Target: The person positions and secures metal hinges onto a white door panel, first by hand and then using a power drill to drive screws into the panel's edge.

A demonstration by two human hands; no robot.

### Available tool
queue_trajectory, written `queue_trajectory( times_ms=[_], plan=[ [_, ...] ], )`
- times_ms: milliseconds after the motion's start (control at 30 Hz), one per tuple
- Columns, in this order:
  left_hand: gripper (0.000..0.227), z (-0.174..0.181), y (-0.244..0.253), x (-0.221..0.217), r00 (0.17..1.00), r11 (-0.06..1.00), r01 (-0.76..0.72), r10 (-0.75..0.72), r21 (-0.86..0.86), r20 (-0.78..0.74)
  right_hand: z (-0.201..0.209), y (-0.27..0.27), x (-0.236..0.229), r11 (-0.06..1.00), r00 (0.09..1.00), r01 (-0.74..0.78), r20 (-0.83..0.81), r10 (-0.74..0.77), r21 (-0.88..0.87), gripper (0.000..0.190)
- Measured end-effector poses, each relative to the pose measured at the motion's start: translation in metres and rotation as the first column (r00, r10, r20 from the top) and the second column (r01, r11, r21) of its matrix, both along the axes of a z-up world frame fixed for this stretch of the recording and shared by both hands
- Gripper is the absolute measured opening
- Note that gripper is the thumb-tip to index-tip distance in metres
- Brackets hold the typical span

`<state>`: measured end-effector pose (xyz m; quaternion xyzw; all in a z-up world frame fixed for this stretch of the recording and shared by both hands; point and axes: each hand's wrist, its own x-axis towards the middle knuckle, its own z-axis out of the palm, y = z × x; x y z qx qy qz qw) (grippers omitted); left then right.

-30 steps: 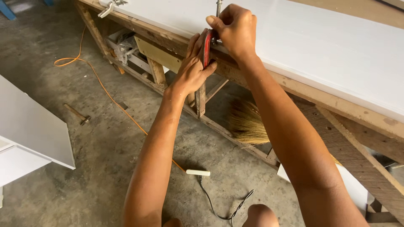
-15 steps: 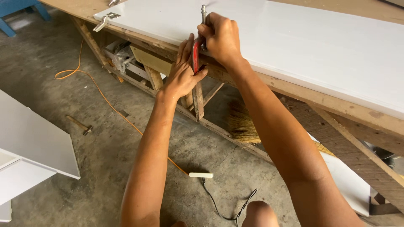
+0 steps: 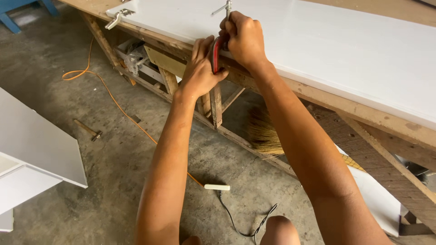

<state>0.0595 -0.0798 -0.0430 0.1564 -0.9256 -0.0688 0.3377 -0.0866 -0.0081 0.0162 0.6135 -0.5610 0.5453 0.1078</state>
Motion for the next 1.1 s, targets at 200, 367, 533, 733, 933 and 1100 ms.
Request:
queue_trajectory(
  times_ms=[200, 367, 533, 733, 933, 1100],
  plan=[
    [0.082, 0.002, -0.005, -0.004, 0.994, 0.992, 0.081, -0.074, 0.094, -0.079, 0.003, 0.002, 0.001, 0.997, 0.995, -0.071, 0.072, 0.069, 0.022, 0.018],
    [0.081, 0.008, -0.008, 0.004, 0.991, 0.886, 0.125, -0.086, 0.446, -0.107, 0.000, -0.007, -0.007, 0.999, 0.999, 0.034, 0.029, -0.034, 0.007, 0.032],
    [0.068, 0.035, 0.019, 0.013, 0.989, 0.668, -0.136, 0.138, 0.732, 0.058, 0.003, -0.006, -0.007, 0.996, 0.995, 0.083, 0.059, -0.084, 0.020, 0.030],
    [0.060, 0.026, 0.008, 0.007, 0.989, 0.871, 0.047, 0.029, 0.490, -0.146, 0.008, 0.004, -0.001, 0.988, 0.982, 0.118, 0.137, -0.130, 0.096, 0.032],
    [0.055, 0.031, 0.008, 0.009, 0.995, 0.864, 0.007, 0.045, 0.503, -0.090, 0.031, 0.013, -0.017, 0.995, 0.959, -0.062, 0.271, 0.080, -0.073, 0.050],
    [0.055, 0.035, 0.011, 0.012, 0.998, 0.845, -0.023, 0.053, 0.534, -0.042, 0.067, 0.008, -0.032, 0.885, 0.961, -0.003, -0.244, 0.131, 0.465, 0.093]
  ],
)
